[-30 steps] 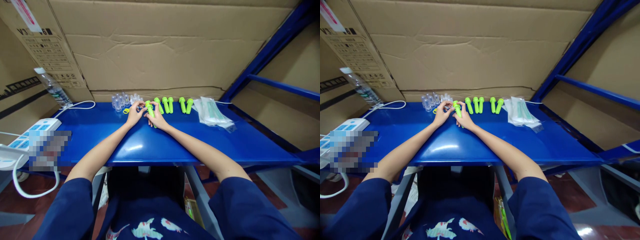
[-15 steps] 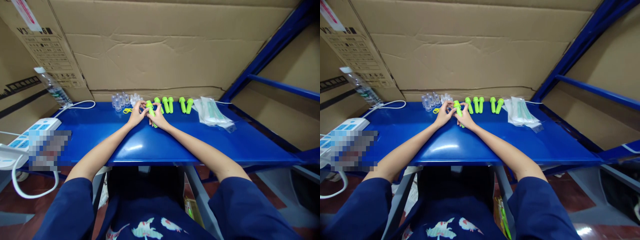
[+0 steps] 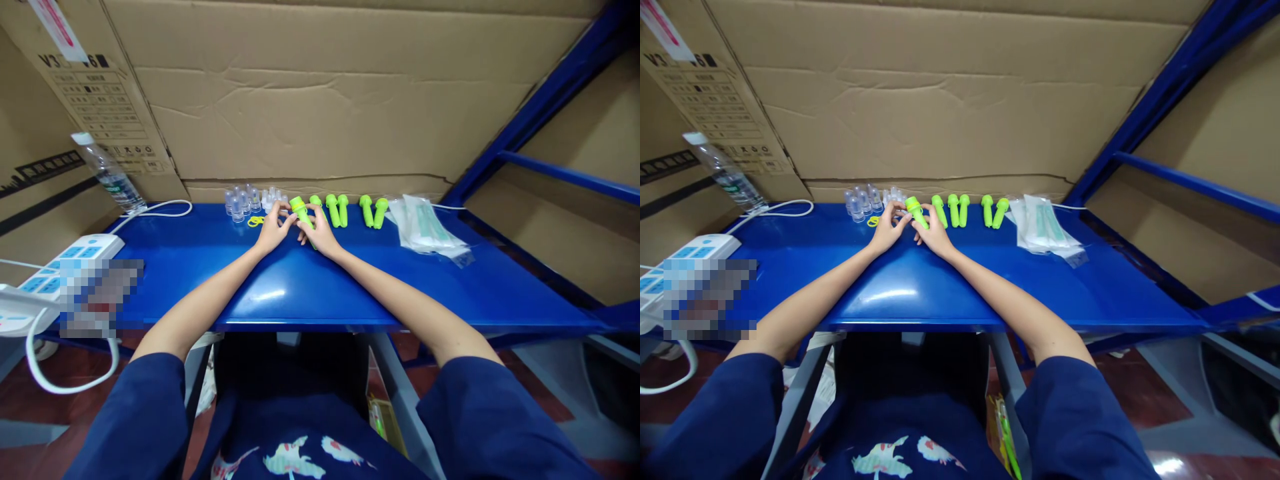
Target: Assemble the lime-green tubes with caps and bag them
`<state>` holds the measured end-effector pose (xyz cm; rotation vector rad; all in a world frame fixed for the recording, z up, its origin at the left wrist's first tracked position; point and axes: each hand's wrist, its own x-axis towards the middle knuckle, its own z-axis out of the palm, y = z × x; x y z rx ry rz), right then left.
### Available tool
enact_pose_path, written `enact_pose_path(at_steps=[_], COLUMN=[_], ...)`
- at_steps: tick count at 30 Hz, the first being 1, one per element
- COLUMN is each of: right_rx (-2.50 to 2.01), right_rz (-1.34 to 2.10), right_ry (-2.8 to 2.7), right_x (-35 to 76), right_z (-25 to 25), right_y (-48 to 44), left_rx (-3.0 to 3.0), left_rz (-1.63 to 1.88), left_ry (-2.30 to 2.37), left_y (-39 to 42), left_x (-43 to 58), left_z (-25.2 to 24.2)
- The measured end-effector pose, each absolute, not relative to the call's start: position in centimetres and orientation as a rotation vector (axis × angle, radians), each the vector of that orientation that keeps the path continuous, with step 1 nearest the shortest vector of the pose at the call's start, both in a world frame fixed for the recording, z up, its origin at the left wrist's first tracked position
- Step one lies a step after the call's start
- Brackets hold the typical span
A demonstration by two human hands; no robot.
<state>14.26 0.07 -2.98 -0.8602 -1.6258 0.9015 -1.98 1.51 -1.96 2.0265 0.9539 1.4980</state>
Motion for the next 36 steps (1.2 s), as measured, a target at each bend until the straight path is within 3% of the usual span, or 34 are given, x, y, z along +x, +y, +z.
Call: enact_pose_path(at_steps=[28, 36], right_rx=[-0.951, -0.871], right_rz=[1.014, 0.702], right_ry=[-1.685, -1.660], right_x=[14.3, 15.7], right_z=[-1.8, 0.4], right_y=[-1.5, -0.8], left_rx=[2.155, 2.366], left_rz=[1.332, 1.324], left_ry=[0.966, 1.272], left_y=[2.4, 2.9], left_x=[-3.5, -4.4], left_z=[-2.0, -1.1])
